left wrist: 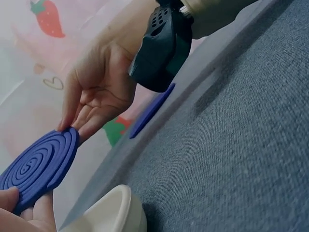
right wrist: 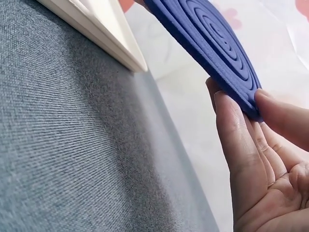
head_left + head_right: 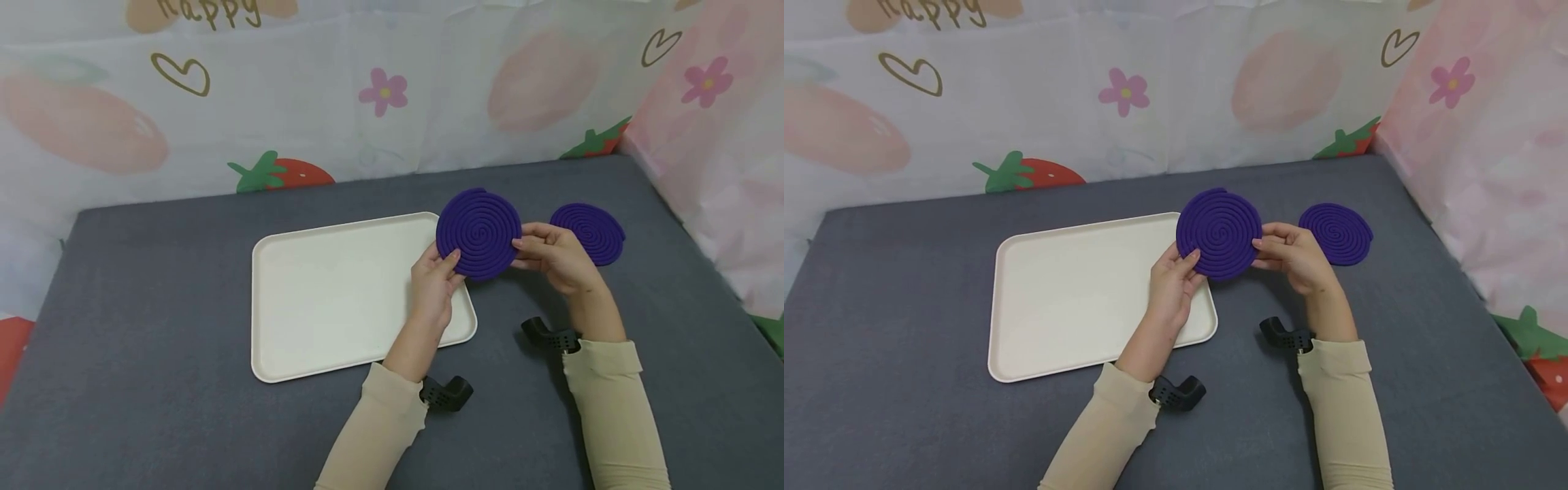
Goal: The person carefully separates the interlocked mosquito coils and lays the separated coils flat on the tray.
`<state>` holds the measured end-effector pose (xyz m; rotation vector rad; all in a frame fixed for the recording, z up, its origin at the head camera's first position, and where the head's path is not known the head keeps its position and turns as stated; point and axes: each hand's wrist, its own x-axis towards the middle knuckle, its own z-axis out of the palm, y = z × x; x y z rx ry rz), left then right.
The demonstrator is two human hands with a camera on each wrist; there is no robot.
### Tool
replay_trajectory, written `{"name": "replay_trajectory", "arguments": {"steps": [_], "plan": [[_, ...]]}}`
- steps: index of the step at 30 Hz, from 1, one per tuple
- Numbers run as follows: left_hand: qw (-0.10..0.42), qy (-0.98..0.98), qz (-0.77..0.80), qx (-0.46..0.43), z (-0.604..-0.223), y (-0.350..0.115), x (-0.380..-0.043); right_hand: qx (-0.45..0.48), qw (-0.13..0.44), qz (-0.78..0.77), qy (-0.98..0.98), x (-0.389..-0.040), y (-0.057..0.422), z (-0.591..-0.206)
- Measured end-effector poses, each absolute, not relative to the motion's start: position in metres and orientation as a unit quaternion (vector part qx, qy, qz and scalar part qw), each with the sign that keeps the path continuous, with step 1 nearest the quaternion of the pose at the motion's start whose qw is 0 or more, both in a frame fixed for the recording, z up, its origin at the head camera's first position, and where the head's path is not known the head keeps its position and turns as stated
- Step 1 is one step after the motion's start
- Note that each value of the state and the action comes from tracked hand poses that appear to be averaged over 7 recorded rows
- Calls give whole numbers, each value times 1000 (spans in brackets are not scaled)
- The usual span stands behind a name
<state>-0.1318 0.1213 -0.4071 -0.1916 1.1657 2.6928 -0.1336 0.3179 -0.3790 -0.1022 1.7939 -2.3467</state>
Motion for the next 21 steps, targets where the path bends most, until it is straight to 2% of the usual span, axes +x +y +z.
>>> {"name": "replay_trajectory", "arguments": {"steps": [21], "plan": [[125, 402, 904, -68, -408, 112, -137, -10, 91, -795, 599, -139, 306, -387]]}}
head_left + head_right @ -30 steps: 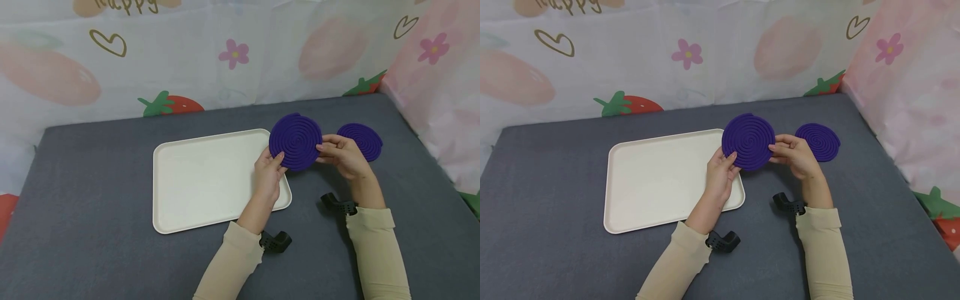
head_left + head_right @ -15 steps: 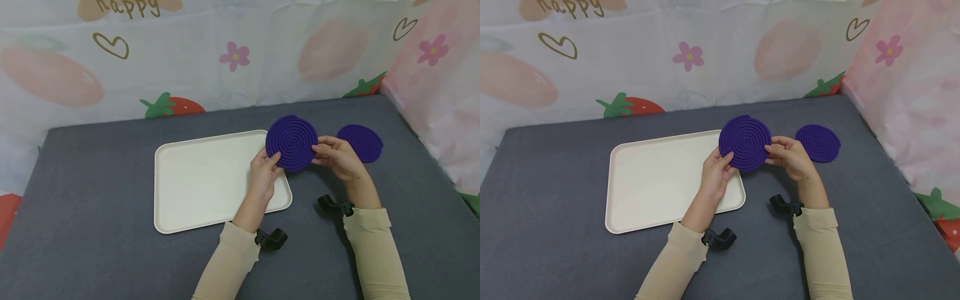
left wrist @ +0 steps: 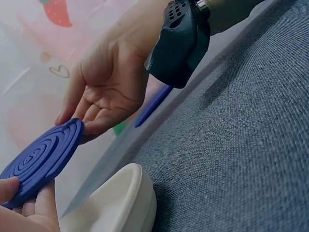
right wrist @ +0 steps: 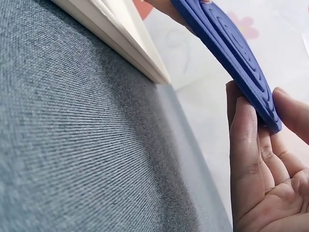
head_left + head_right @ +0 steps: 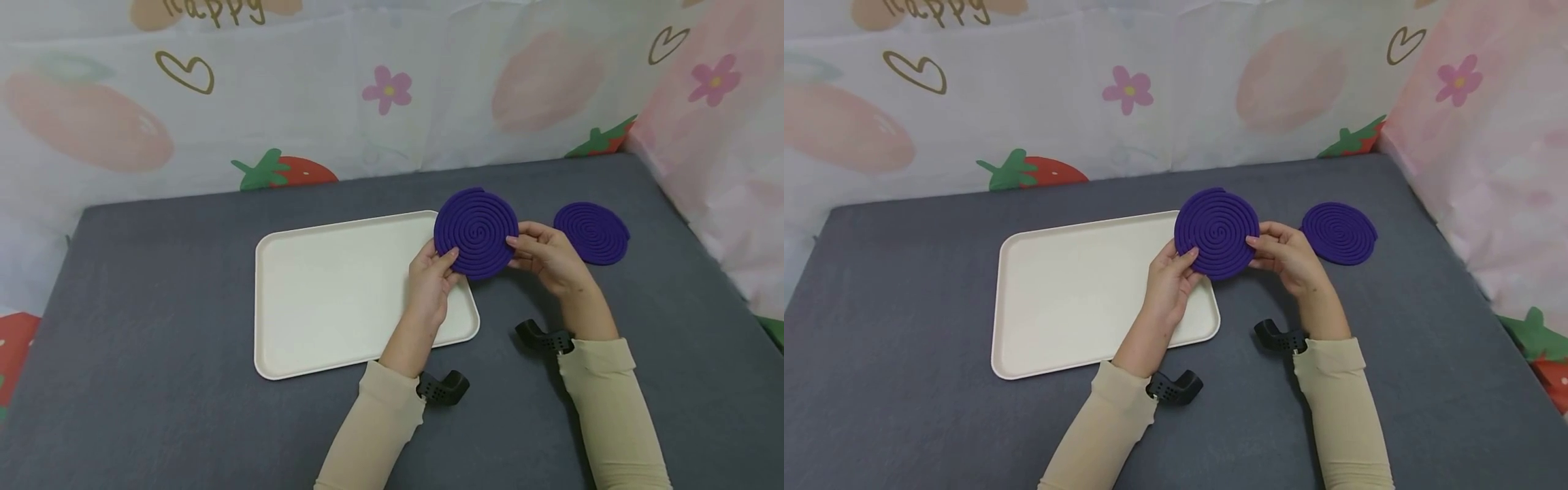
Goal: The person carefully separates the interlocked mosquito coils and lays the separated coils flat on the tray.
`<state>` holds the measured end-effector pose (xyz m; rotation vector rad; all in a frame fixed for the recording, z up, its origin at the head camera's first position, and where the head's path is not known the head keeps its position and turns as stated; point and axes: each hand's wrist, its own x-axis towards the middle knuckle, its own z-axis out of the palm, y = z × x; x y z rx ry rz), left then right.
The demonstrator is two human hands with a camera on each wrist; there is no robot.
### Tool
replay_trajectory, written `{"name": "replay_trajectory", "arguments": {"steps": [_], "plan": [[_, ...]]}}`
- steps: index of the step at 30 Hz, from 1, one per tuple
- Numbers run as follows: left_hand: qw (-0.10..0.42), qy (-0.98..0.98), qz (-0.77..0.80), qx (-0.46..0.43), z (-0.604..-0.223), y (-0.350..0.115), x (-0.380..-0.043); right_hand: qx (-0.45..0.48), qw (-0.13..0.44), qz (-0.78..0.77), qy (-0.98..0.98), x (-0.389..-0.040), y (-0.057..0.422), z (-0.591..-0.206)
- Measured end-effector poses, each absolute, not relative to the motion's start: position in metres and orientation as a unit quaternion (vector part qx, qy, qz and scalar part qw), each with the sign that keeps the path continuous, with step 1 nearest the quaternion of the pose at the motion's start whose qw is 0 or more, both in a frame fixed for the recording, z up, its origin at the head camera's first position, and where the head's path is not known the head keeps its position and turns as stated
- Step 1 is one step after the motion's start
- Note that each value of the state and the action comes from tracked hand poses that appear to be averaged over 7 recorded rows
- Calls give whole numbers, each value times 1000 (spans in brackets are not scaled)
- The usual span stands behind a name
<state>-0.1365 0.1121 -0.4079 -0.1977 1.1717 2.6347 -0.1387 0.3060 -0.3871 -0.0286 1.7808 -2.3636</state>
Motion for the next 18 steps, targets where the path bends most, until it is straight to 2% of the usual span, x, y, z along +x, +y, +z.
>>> {"name": "replay_trajectory", "arguments": {"steps": [18], "plan": [[137, 403, 901, -77, -409, 119, -132, 10, 97, -793, 602, -139, 289, -391]]}}
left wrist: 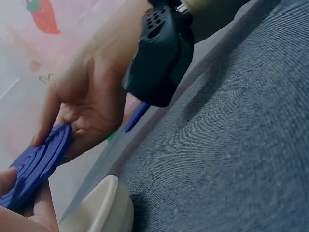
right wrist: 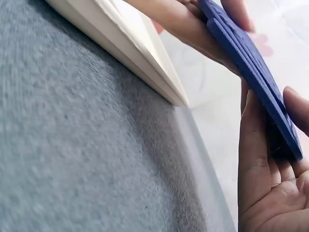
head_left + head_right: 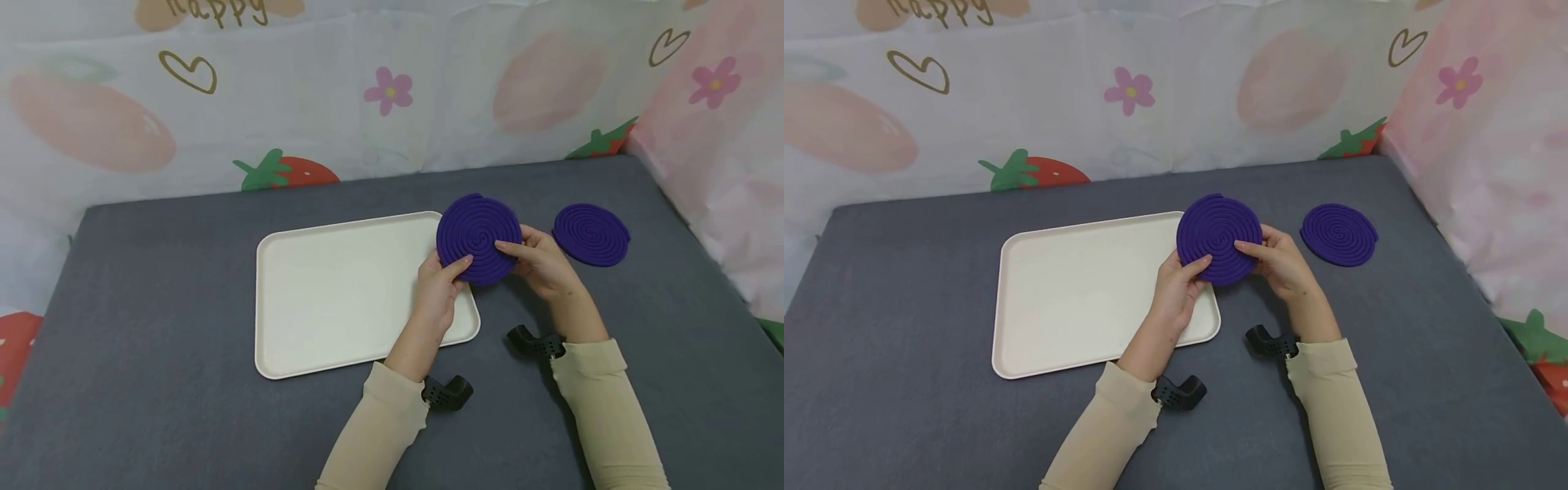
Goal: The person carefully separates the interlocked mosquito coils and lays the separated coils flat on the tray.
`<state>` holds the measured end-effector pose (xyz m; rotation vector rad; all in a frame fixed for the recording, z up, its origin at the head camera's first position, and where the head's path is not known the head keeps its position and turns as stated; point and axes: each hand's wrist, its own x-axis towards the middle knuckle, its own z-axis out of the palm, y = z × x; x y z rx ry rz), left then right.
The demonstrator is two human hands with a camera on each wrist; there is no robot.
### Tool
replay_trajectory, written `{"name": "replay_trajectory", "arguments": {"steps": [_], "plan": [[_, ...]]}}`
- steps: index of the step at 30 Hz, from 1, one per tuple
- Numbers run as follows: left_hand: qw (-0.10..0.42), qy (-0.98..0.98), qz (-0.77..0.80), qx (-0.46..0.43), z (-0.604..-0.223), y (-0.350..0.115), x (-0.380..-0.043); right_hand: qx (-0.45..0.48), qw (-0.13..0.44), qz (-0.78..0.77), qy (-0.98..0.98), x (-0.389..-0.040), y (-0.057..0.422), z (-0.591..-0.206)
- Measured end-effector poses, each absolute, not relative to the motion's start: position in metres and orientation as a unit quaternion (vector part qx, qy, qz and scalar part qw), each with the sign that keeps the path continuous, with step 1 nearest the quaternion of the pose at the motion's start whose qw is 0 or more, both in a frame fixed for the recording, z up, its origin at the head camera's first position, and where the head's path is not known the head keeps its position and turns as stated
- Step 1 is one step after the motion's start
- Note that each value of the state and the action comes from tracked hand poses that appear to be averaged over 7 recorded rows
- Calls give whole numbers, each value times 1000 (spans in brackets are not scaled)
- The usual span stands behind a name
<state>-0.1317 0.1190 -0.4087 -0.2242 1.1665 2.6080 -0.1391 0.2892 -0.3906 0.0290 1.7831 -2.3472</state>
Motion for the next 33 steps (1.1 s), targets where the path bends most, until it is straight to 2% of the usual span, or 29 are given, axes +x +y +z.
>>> {"name": "replay_trajectory", "arguments": {"steps": [8, 14, 29, 33], "plan": [[109, 411, 900, -92, -405, 110, -131, 16, 73, -796, 601, -142, 266, -387], [123, 447, 882, -84, -401, 92, -128, 10, 63, -791, 608, -139, 250, -387], [205, 540, 816, -25, -403, 12, -107, -48, 145, -722, 675, -129, 203, -388], [206, 561, 802, -22, -404, -8, -103, -66, 173, -700, 689, -132, 188, -388]]}}
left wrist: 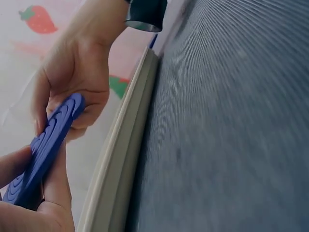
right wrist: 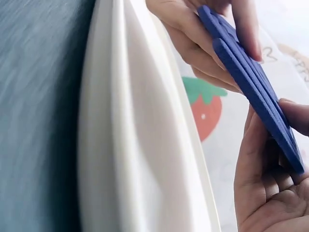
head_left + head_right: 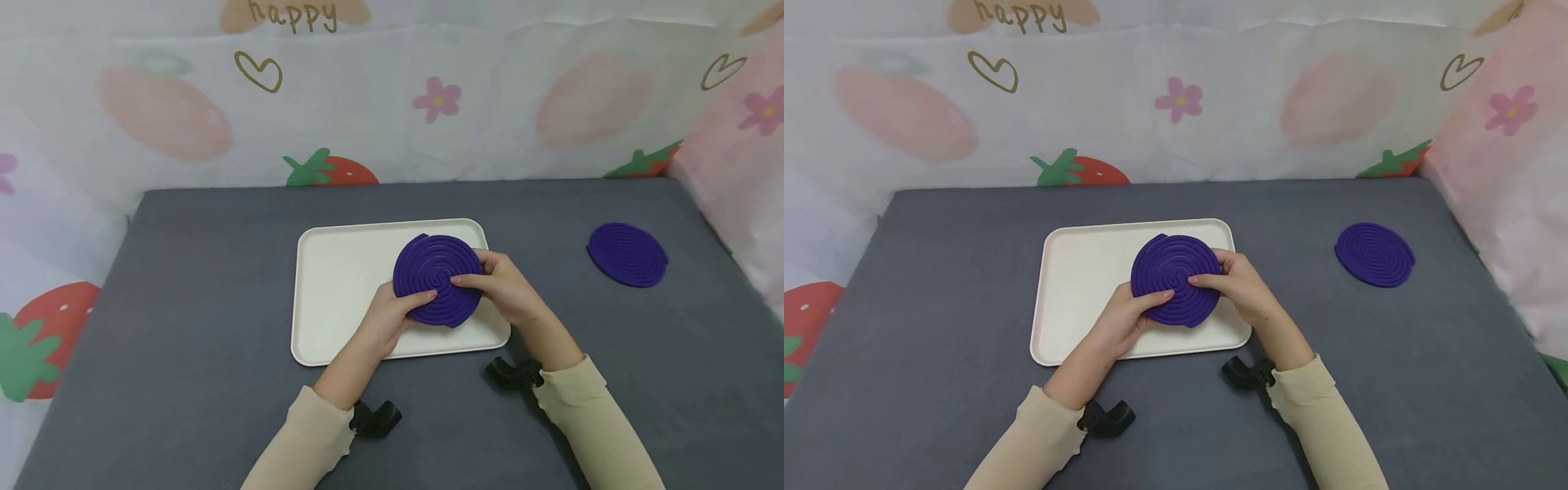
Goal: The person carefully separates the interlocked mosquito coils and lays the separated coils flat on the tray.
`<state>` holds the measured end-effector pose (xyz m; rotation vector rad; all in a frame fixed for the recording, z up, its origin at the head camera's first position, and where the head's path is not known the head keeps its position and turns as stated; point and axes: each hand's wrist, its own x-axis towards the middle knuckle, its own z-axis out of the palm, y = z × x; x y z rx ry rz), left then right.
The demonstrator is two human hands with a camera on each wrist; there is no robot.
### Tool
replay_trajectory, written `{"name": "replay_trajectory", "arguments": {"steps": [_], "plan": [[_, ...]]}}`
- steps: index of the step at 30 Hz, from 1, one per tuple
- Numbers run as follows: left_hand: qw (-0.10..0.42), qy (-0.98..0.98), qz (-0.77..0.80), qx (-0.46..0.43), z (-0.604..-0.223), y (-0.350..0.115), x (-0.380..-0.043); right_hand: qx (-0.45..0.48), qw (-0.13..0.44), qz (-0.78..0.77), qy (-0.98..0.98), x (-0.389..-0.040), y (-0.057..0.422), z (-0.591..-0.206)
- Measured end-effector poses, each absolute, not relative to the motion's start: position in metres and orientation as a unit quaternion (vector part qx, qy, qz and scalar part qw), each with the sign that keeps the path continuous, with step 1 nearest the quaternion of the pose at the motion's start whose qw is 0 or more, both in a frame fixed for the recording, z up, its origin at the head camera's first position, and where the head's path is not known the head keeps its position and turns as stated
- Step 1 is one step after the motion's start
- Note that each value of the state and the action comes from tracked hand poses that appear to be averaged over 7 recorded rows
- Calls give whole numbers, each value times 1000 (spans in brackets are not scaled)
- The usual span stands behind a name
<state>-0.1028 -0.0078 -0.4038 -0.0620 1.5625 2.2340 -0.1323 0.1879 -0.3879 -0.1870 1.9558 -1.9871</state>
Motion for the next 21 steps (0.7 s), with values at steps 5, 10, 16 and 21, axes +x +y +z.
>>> {"name": "replay_trajectory", "arguments": {"steps": [5, 10, 16, 21], "plan": [[159, 563, 810, -42, -405, -20, -101, -72, 183, -706, 680, -137, 167, -387], [115, 547, 828, -52, -410, -21, -102, -34, 161, -739, 654, -139, 152, -391], [111, 538, 834, -48, -412, -23, -103, -17, 150, -755, 638, -137, 144, -395], [132, 512, 848, -36, -414, -27, -102, -23, 147, -763, 629, -138, 140, -396]]}}
